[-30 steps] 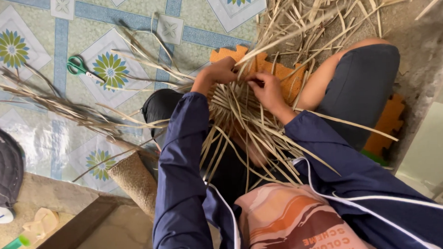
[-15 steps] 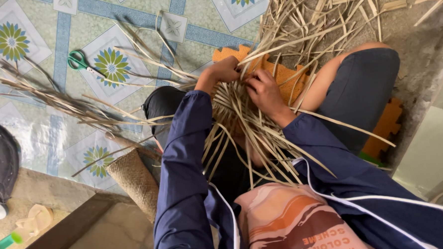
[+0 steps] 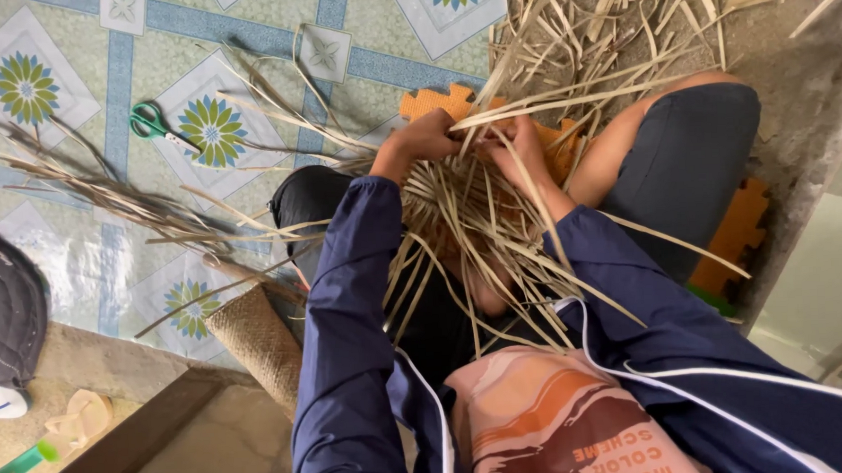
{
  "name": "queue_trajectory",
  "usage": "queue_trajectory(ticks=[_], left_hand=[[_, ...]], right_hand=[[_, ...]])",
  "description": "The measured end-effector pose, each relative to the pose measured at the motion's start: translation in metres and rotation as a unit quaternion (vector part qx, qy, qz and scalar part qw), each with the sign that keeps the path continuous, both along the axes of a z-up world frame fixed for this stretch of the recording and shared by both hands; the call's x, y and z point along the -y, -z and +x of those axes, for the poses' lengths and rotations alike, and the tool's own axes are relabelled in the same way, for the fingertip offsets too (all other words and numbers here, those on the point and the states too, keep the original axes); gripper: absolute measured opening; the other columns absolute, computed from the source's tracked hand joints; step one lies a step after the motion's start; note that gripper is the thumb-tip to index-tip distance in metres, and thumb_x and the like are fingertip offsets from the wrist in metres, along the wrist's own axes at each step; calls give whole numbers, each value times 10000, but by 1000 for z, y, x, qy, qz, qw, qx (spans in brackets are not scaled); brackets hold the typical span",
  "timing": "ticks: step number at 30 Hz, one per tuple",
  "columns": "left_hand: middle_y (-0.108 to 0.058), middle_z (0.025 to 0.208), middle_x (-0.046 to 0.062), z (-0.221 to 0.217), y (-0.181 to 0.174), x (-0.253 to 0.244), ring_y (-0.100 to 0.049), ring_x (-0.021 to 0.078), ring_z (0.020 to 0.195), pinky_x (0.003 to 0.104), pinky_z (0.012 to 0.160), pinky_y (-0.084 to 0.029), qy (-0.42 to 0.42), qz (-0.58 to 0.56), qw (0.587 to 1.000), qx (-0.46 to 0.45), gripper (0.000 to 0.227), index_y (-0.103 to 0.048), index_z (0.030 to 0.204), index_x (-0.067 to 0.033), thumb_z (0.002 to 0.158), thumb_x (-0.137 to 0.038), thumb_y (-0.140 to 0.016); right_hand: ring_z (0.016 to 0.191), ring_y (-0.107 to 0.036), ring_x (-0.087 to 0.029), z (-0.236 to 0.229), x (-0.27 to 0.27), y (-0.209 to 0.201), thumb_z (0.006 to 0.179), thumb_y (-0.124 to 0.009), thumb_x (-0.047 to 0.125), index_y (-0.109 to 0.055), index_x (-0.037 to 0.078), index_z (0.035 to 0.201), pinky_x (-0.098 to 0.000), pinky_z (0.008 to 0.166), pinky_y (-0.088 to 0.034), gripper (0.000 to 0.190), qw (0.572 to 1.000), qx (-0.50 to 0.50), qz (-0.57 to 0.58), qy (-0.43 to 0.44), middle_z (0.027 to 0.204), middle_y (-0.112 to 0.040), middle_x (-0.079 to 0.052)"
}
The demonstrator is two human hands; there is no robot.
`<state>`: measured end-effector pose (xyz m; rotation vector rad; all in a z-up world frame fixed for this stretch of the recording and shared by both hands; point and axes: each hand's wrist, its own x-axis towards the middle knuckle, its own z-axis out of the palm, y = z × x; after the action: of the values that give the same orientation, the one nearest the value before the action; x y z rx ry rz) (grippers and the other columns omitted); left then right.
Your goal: Weaving natural fiber strips together to create a handcrafted mat on a tiled floor.
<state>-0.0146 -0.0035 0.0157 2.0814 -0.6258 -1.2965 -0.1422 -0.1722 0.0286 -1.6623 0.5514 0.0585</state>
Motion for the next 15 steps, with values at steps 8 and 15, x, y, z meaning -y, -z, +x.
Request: queue_trajectory(ticks=[8, 15], left_hand=[[-681, 733, 104, 5, 61, -1, -714, 293, 772, 394, 702, -515, -25, 22, 999, -21, 311, -768, 810, -151, 729, -451, -744], [-676, 739, 145, 4, 21, 1, -713, 340, 773, 412, 704, -510, 10, 19, 1000, -9, 256, -763, 832, -107, 738, -342, -727]], right_hand=[[982, -744, -364, -16, -27, -63, 860, -813, 88, -668, 27, 1116, -481, 837, -607, 300, 985, 85, -128, -75, 995, -768, -178], [1007, -715, -399, -22, -19, -34, 785, -804, -6, -700, 64, 1190, -490, 849, -603, 424, 946, 142, -223, -189, 1048, -728, -159]])
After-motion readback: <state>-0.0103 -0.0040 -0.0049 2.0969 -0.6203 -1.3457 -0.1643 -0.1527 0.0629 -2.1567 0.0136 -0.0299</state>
